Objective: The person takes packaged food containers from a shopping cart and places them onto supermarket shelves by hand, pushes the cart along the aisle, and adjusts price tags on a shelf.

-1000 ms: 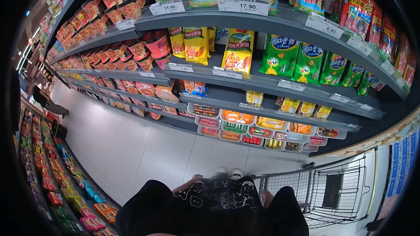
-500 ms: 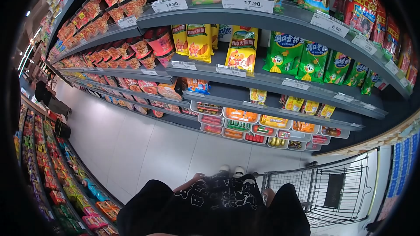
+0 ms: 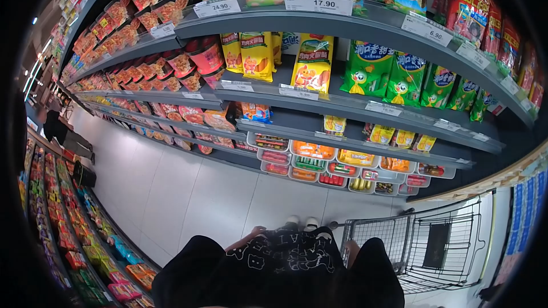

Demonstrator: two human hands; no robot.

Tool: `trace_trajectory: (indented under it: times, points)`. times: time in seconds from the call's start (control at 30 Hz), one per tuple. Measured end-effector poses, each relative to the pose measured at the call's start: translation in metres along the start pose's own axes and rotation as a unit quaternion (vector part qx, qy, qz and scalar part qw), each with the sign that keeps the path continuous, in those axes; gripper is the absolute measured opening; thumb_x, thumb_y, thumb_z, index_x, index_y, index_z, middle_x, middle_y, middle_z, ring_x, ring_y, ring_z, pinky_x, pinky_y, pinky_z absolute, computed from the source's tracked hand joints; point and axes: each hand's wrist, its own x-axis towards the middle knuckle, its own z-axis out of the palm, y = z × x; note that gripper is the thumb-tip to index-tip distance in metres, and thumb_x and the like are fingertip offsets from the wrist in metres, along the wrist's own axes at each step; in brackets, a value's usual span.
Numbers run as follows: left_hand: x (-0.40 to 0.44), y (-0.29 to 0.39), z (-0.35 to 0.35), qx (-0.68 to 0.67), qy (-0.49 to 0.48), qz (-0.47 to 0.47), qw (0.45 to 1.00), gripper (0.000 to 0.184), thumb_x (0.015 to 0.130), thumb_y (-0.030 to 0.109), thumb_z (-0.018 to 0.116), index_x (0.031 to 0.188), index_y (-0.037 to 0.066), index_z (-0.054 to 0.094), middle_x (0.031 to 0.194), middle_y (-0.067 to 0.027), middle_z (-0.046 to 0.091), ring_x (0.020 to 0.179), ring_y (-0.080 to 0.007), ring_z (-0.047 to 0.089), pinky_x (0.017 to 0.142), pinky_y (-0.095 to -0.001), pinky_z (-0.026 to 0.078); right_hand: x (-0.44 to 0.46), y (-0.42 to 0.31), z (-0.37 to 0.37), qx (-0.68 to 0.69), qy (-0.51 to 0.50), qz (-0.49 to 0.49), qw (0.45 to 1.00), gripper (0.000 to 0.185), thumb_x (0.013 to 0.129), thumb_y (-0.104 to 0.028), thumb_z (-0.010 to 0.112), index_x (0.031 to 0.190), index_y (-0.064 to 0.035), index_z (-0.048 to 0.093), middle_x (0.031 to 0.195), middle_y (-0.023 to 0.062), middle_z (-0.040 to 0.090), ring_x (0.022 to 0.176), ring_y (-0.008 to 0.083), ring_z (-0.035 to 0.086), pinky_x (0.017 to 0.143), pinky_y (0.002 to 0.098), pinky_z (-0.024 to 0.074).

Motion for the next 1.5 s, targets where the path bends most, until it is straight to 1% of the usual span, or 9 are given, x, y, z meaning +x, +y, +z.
trace_trajectory:
  times: [0.07,0.13,0.23,0.33,0.43,0.47,0.57,0.73,1.5]
  points:
    - [0.002,-0.002,0.0,0.006,-0.003,0.001,1.0,0.027,0.065,0.01,0.054,0.089,-0.001,0.053,0.075,-0.0126,0.056,0.065,-0.0179,0.056,0.058,-0.0262,0.047,0.014,-0.002,-0.01,0.064,-0.146,0.093,0.983,0.012,0.064,-0.009,0.055,0.072,-0.0004,0.055,0.076,0.0166,0.056,0.068,0.0246,0.057,0.056,0.0325,0.0452]
    - [0.001,-0.001,0.0,0.011,-0.005,0.004,1.0,0.027,0.065,0.01,0.054,0.089,-0.001,0.053,0.075,-0.0125,0.056,0.065,-0.0177,0.056,0.058,-0.0262,0.047,0.028,-0.072,-0.098,0.187,-0.37,0.311,0.856,0.011,0.064,-0.007,0.054,0.071,0.0013,0.055,0.077,0.016,0.056,0.065,0.0251,0.057,0.056,0.0337,0.0469]
    - [0.005,-0.005,0.0,0.006,-0.005,0.001,1.0,0.028,0.064,0.012,0.055,0.088,0.0,0.053,0.076,-0.0127,0.056,0.064,-0.0175,0.056,0.058,-0.026,0.047,0.031,-0.087,-0.114,0.277,-0.299,0.473,0.781,0.013,0.067,-0.005,0.048,0.074,0.0037,0.053,0.075,0.0187,0.055,0.06,0.029,0.057,0.052,0.0396,0.0474]
    - [0.011,-0.013,0.001,0.02,-0.004,0.009,1.0,0.029,0.062,0.014,0.056,0.088,0.001,0.054,0.077,-0.0127,0.056,0.065,-0.0175,0.056,0.059,-0.0261,0.047,0.02,-0.107,-0.139,0.365,-0.159,0.489,0.776,0.017,0.071,-0.007,0.042,0.079,0.0042,0.051,0.072,0.0208,0.054,0.059,0.0344,0.055,0.047,0.0444,0.0462]
    - [0.013,-0.018,0.002,0.04,-0.001,0.019,0.999,0.03,0.061,0.016,0.057,0.088,0.002,0.055,0.079,-0.0125,0.057,0.067,-0.0174,0.056,0.06,-0.0262,0.046,0.026,-0.113,-0.148,0.365,-0.154,0.503,0.768,0.019,0.072,-0.009,0.038,0.08,0.0032,0.05,0.07,0.0209,0.054,0.056,0.0357,0.054,0.044,0.046,0.0451]
    - [0.012,-0.016,0.002,0.052,0.0,0.021,0.998,0.03,0.062,0.016,0.057,0.088,0.002,0.055,0.079,-0.0126,0.057,0.067,-0.0175,0.056,0.061,-0.0263,0.046,0.042,-0.026,-0.06,0.402,-0.162,0.439,0.787,0.019,0.072,-0.01,0.038,0.08,0.003,0.05,0.069,0.0208,0.054,0.054,0.0357,0.054,0.043,0.0459,0.0449]
    - [0.01,-0.015,0.001,0.037,-0.003,0.019,0.999,0.03,0.062,0.017,0.057,0.088,0.003,0.055,0.079,-0.0127,0.057,0.068,-0.0176,0.056,0.062,-0.0265,0.046,0.037,0.015,-0.027,0.484,-0.173,0.306,0.801,0.019,0.072,-0.011,0.039,0.08,0.0026,0.05,0.068,0.0208,0.053,0.052,0.0358,0.053,0.042,0.0458,0.0444]
    - [0.01,-0.015,0.001,0.038,-0.002,-0.003,0.999,0.029,0.063,0.017,0.057,0.089,0.004,0.055,0.079,-0.0127,0.057,0.069,-0.0179,0.057,0.063,-0.0266,0.046,0.055,-0.06,-0.114,0.41,-0.11,0.52,0.742,0.023,0.073,-0.017,0.036,0.07,0.0005,0.049,0.062,0.0198,0.053,0.05,0.0333,0.053,0.042,0.0464,0.0432]
    - [0.011,-0.011,0.018,0.017,0.008,-0.017,1.0,0.029,0.062,0.015,0.056,0.088,0.003,0.055,0.08,-0.0133,0.057,0.069,-0.0188,0.057,0.064,-0.0269,0.045,0.04,-0.121,-0.181,0.477,-0.009,0.499,0.723,0.02,0.07,-0.018,0.034,0.069,-0.002,0.045,0.053,0.0152,0.047,0.037,0.0227,0.044,0.031,0.0341,0.0336]
